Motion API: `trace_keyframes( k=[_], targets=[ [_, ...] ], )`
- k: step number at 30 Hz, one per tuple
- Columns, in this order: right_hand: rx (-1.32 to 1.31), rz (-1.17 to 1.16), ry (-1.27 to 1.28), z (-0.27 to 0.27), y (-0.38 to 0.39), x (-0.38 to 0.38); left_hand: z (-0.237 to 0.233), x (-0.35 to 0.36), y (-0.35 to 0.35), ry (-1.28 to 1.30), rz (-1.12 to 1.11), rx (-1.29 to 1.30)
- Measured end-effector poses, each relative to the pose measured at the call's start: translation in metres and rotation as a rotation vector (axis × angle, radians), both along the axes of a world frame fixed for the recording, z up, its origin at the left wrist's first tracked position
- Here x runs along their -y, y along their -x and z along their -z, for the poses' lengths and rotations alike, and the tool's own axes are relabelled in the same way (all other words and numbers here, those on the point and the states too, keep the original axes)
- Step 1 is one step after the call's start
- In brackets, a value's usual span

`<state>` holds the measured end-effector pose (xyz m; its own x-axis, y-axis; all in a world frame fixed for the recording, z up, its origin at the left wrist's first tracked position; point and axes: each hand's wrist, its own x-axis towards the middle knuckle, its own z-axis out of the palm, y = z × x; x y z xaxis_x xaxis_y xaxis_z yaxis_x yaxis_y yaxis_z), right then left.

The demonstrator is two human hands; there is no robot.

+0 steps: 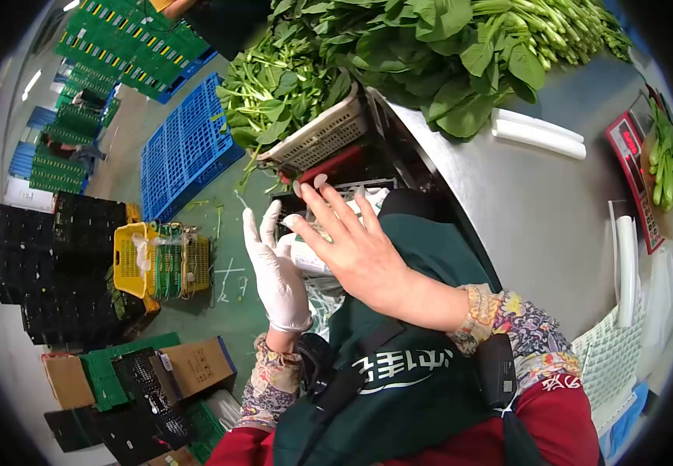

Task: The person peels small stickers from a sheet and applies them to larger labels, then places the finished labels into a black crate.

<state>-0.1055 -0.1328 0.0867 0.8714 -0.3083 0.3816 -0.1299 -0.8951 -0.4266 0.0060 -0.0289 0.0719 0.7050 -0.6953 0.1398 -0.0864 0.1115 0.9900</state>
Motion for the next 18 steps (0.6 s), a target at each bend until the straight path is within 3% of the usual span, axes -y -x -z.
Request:
trace_keyframes(
  k=[2, 3, 5, 7, 8, 9, 11, 12, 13, 14, 18],
  targets=[
    [0.066, 0.028, 0.010, -0.003, -0.014, 0.004, 0.002, -0.009, -0.002, 0.151, -0.089, -0.285],
    [0.091, 0.038, 0.018, -0.006, -0.016, 0.007, 0.006, -0.017, -0.004, 0.130, -0.101, -0.304],
    [0.115, 0.053, 0.027, -0.004, -0.023, 0.012, 0.021, -0.044, -0.017, -0.205, 0.105, -0.126],
    [0.078, 0.048, 0.084, -0.001, -0.027, 0.018, 0.026, -0.056, -0.010, -0.409, 0.076, -0.293],
    [0.034, 0.086, 0.176, 0.014, -0.030, 0.026, 0.037, -0.056, -0.009, -0.318, 0.026, -0.168],
    [-0.071, 0.154, 0.260, 0.026, -0.030, 0.036, 0.018, -0.047, -0.004, -0.243, -0.007, -0.343],
    [-0.135, 0.281, -0.018, 0.048, -0.026, 0.052, 0.027, -0.044, -0.014, -0.292, -0.011, -0.133],
    [-0.061, 0.252, -0.248, 0.051, -0.021, 0.057, 0.024, -0.041, -0.014, -0.243, -0.004, -0.347],
    [0.015, 0.221, -0.478, 0.051, -0.016, 0.061, 0.034, -0.043, -0.018, -0.267, -0.010, -0.265],
    [0.050, 0.152, -0.993, 0.019, -0.015, 0.052, 0.036, -0.041, -0.017, -0.225, -0.008, -0.293],
    [0.212, 0.016, -1.274, 0.033, -0.015, 0.017, 0.032, -0.023, -0.008, -0.177, -0.090, -0.360]
  ],
)
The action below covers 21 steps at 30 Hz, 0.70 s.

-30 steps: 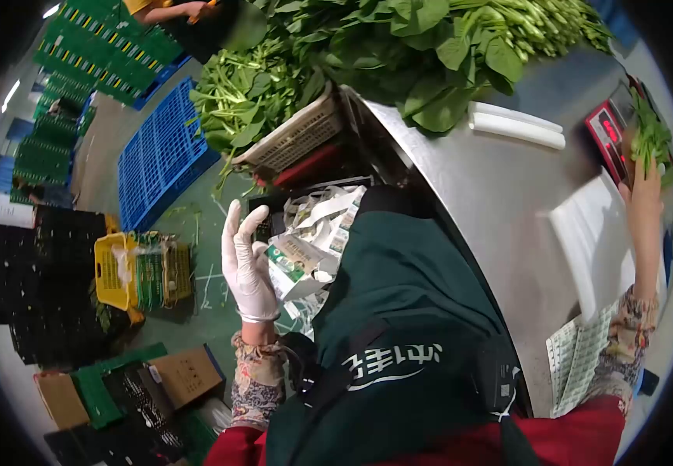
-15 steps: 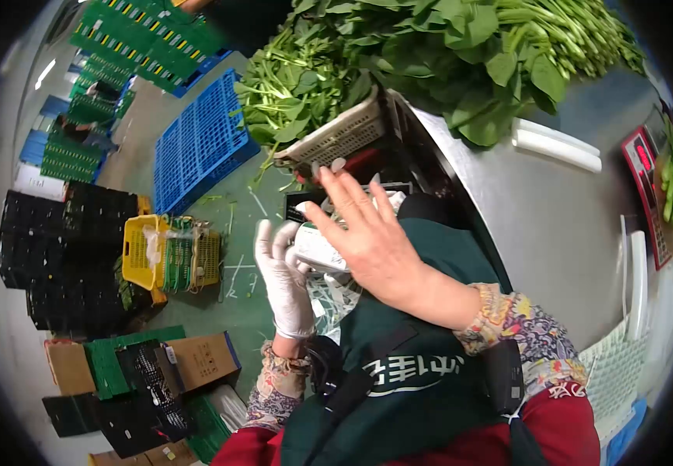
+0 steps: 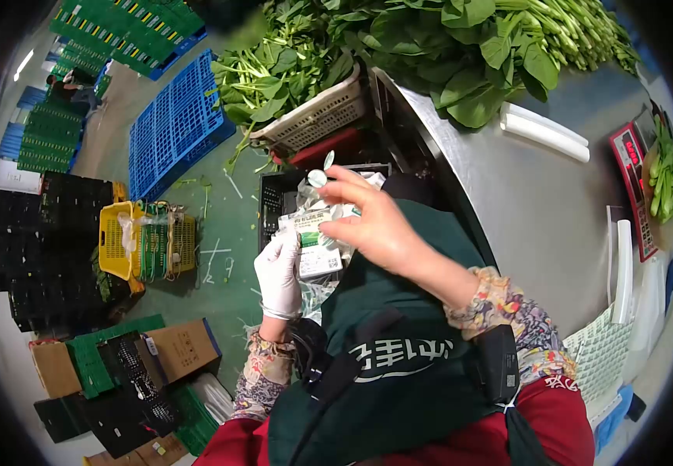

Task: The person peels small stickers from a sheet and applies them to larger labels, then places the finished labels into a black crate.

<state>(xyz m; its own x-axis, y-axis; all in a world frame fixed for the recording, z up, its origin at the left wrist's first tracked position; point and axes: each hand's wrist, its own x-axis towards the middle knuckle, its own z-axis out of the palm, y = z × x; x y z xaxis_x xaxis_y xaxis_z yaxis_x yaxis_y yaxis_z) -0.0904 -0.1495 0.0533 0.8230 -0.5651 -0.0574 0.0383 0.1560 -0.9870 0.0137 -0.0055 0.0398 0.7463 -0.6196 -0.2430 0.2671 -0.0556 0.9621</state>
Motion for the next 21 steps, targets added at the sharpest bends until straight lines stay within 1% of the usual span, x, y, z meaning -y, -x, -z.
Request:
trace_keyframes(
  k=[1, 3, 5, 6, 9, 10, 12, 13, 14, 15, 16, 17, 19, 20, 21],
  targets=[
    [0.019, 0.009, -0.031, 0.002, -0.001, -0.008, 0.003, 0.000, 0.000, -0.015, 0.010, 0.054],
    [0.052, 0.113, -0.081, 0.002, -0.004, -0.019, 0.009, -0.002, 0.000, -0.050, 0.023, 0.166],
    [0.101, 0.241, -0.116, 0.004, -0.007, -0.026, 0.005, 0.002, 0.007, -0.033, -0.021, 0.142],
    [0.115, 0.289, -0.085, 0.006, -0.009, -0.028, 0.003, 0.004, 0.009, -0.024, -0.041, 0.130],
    [0.059, 0.289, 0.107, 0.007, -0.008, -0.035, 0.015, 0.000, 0.010, -0.037, -0.020, 0.151],
    [-0.020, 0.244, 0.427, 0.013, -0.004, -0.032, 0.016, 0.000, 0.012, -0.045, 0.006, 0.089],
    [-0.105, 0.279, 0.472, 0.015, -0.002, -0.029, 0.013, 0.006, 0.012, -0.051, 0.057, -0.030],
    [-0.146, 0.294, 0.495, 0.015, -0.002, -0.026, 0.012, 0.008, 0.011, 0.007, 0.121, -0.046],
    [-0.065, 0.294, 0.248, 0.005, -0.006, -0.022, 0.011, 0.009, 0.011, 0.064, 0.185, -0.064],
    [0.038, 0.328, 0.122, 0.006, -0.008, -0.017, 0.010, 0.009, 0.012, 0.120, 0.250, -0.082],
    [0.043, 0.350, 0.112, 0.005, -0.008, -0.011, 0.010, 0.007, 0.014, 0.176, 0.354, -0.020],
    [0.047, 0.372, 0.099, 0.004, -0.009, -0.005, 0.019, 0.004, 0.019, 0.089, 0.283, 0.032],
    [0.120, 0.382, 0.043, -0.001, -0.013, 0.002, 0.032, 0.000, 0.008, -0.019, 0.367, -0.153],
    [0.117, 0.356, 0.020, -0.004, -0.011, 0.005, 0.033, -0.005, 0.005, -0.185, 0.287, 0.195],
    [0.119, 0.328, -0.001, -0.006, -0.009, 0.008, 0.037, -0.006, 0.002, -0.141, 0.217, 0.170]
  ],
)
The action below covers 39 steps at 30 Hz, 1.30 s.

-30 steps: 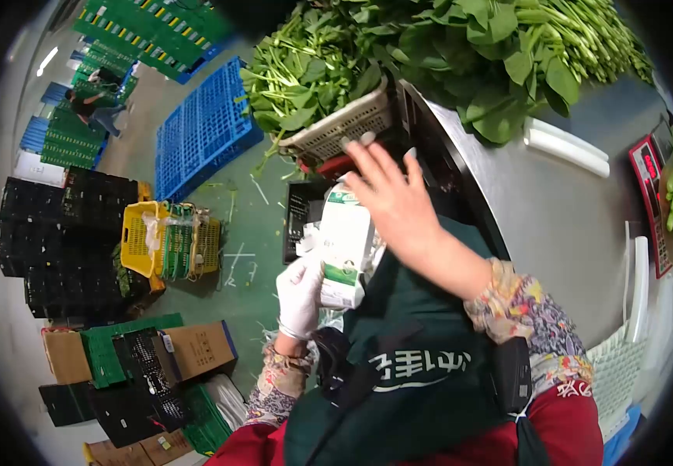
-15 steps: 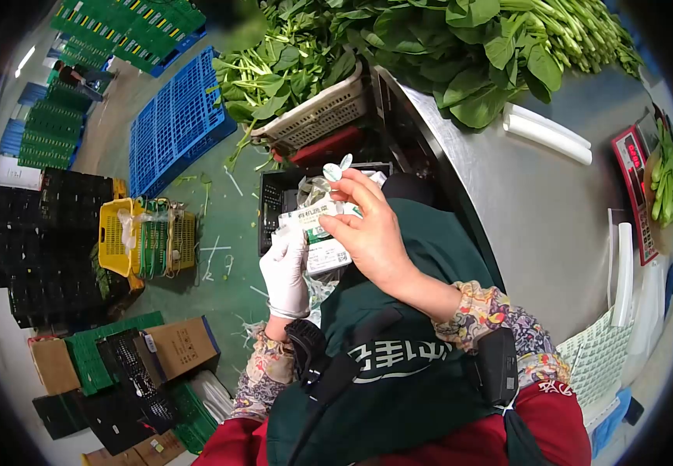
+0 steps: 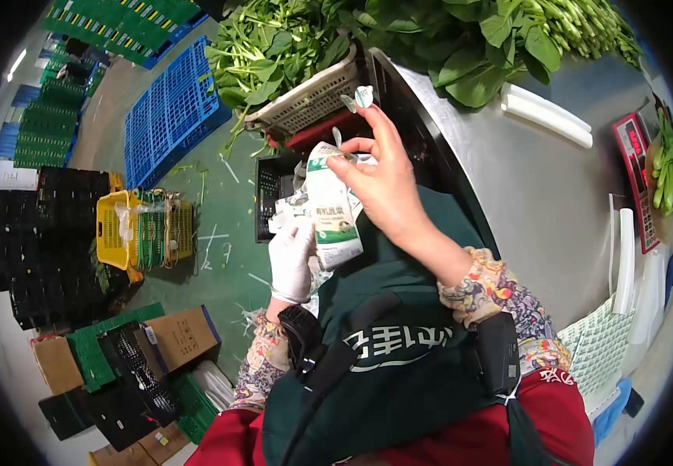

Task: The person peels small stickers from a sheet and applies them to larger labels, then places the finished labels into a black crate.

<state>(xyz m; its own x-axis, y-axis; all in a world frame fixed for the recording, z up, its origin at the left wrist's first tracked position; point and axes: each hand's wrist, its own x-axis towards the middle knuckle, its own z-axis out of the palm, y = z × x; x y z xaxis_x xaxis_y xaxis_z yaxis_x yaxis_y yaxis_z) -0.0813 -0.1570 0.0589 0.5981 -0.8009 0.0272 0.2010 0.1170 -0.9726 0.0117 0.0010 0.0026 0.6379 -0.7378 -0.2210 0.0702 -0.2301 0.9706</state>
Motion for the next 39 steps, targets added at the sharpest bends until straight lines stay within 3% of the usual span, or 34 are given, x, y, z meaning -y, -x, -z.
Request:
trace_keyframes(
  k=[3, 8, 13, 14, 16, 17, 18, 19, 20, 21, 22, 23, 24, 25, 28, 30, 35, 39],
  targets=[
    [-0.024, -0.300, -0.019, 0.005, 0.011, -0.003, -0.012, 0.003, 0.001, 0.112, -0.191, -0.083],
    [-0.203, -0.607, 0.234, 0.003, 0.017, -0.006, -0.009, 0.002, -0.009, 0.142, -0.129, -0.105],
    [-0.352, -0.578, 0.456, -0.002, 0.021, -0.006, -0.025, 0.007, 0.007, 0.091, -0.096, 0.083],
    [-0.388, -0.553, 0.518, -0.002, 0.022, -0.005, -0.027, 0.008, 0.005, 0.120, -0.065, -0.005],
    [-0.294, -0.397, 0.453, 0.010, 0.017, -0.002, -0.031, 0.010, -0.003, 0.186, -0.004, -0.173],
    [-0.167, -0.371, 0.212, 0.008, 0.013, -0.006, -0.038, 0.008, -0.003, 0.082, 0.012, -0.246],
    [-0.041, -0.340, -0.033, 0.005, 0.010, -0.009, -0.030, 0.008, 0.003, 0.237, 0.014, -0.264],
    [-0.008, -0.307, -0.109, -0.004, 0.010, -0.005, -0.027, 0.006, 0.005, 0.224, 0.083, -0.249],
    [0.034, -0.237, -0.043, 0.002, 0.007, 0.000, -0.022, 0.004, 0.004, 0.211, 0.152, -0.234],
    [-0.013, -0.230, -0.052, -0.002, 0.007, 0.006, -0.014, -0.004, 0.001, 0.028, 0.119, -0.238],
    [-0.062, -0.225, -0.064, -0.007, 0.008, 0.008, -0.004, -0.007, -0.002, 0.027, 0.067, -0.189],
    [-0.145, -0.248, -0.019, -0.004, 0.011, 0.009, -0.001, -0.008, -0.003, 0.026, 0.014, -0.140],
    [-0.169, -0.206, 0.180, 0.008, 0.010, 0.003, 0.001, -0.009, -0.004, 0.029, -0.042, -0.091],
    [-0.255, -0.273, 0.206, 0.008, 0.014, -0.004, 0.000, -0.006, 0.002, 0.135, -0.194, -0.331],
    [-0.363, -0.457, 0.253, 0.000, 0.020, -0.026, -0.007, -0.003, -0.004, 0.025, -0.192, -0.014],
    [-0.355, -0.506, 0.273, 0.003, 0.020, -0.032, -0.005, -0.003, -0.005, 0.015, -0.178, 0.068],
    [-0.546, -0.415, 0.646, 0.012, 0.022, -0.030, -0.024, 0.000, 0.007, 0.021, -0.119, 0.175],
    [-0.401, -0.373, 0.267, 0.008, 0.015, -0.022, -0.044, 0.007, 0.007, 0.213, -0.064, -0.132]
  ],
)
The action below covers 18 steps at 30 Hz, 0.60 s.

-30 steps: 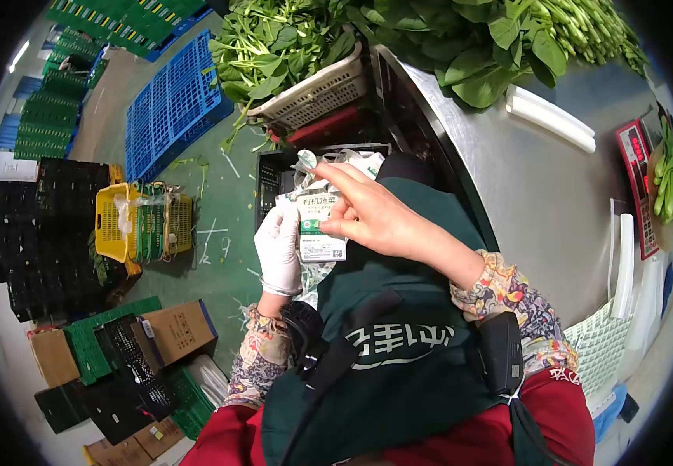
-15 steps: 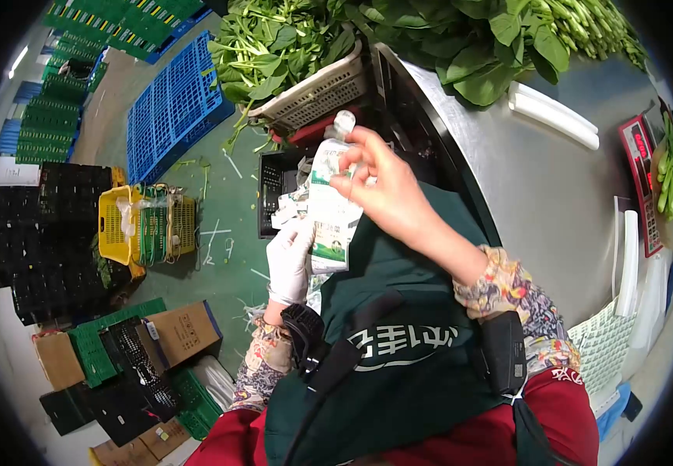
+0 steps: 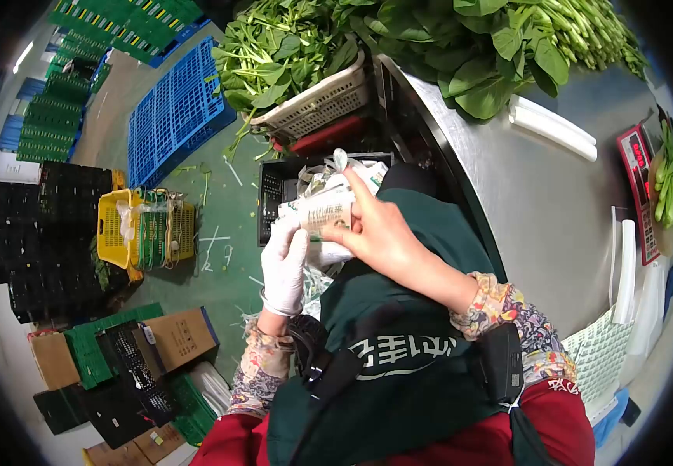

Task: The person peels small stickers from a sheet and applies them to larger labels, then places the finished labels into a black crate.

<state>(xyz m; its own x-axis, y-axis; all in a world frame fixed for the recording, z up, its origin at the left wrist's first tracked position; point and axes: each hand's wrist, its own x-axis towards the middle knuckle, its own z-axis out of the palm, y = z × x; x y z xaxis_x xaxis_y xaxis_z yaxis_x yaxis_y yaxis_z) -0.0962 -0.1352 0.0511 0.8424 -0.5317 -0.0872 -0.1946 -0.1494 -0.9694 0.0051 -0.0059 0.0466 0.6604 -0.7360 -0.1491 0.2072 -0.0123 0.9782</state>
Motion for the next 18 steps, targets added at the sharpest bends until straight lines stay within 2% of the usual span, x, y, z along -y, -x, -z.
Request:
trace_keyframes(
  k=[1, 3, 4, 5, 6, 7, 9, 10, 13, 15, 18],
  targets=[
    [0.195, 0.128, -0.356, -0.007, -0.002, -0.004, -0.002, 0.000, 0.001, 0.076, 0.017, -0.076],
    [0.293, 0.201, -0.367, -0.012, -0.006, 0.009, 0.022, -0.013, -0.009, -0.128, 0.204, 0.030],
    [0.272, 0.219, -0.396, -0.011, -0.008, 0.017, 0.031, -0.018, -0.010, -0.196, 0.159, -0.006],
    [0.244, 0.242, -0.336, -0.005, -0.008, 0.022, 0.038, -0.023, -0.009, -0.268, 0.116, -0.044],
    [0.232, 0.250, -0.102, 0.009, -0.006, 0.023, 0.043, -0.021, -0.009, -0.283, 0.018, 0.175],
    [0.217, 0.248, 0.135, 0.019, -0.006, 0.024, 0.043, -0.021, -0.009, -0.206, -0.034, 0.002],
    [0.070, 0.124, -0.098, 0.001, -0.003, 0.005, 0.047, -0.017, -0.013, -0.236, -0.117, 0.255],
    [-0.006, 0.056, -0.130, -0.002, -0.001, -0.003, 0.046, -0.015, -0.015, -0.253, -0.112, 0.295],
    [-0.026, 0.057, -0.108, 0.003, 0.000, -0.019, 0.045, -0.013, -0.017, -0.272, -0.092, 0.440],
    [0.005, 0.064, 0.079, 0.006, 0.001, -0.022, 0.047, -0.012, -0.016, -0.240, -0.081, 0.560],
    [0.059, 0.062, 0.453, 0.009, 0.003, -0.026, 0.026, -0.006, -0.005, -0.183, -0.124, 0.273]
  ],
)
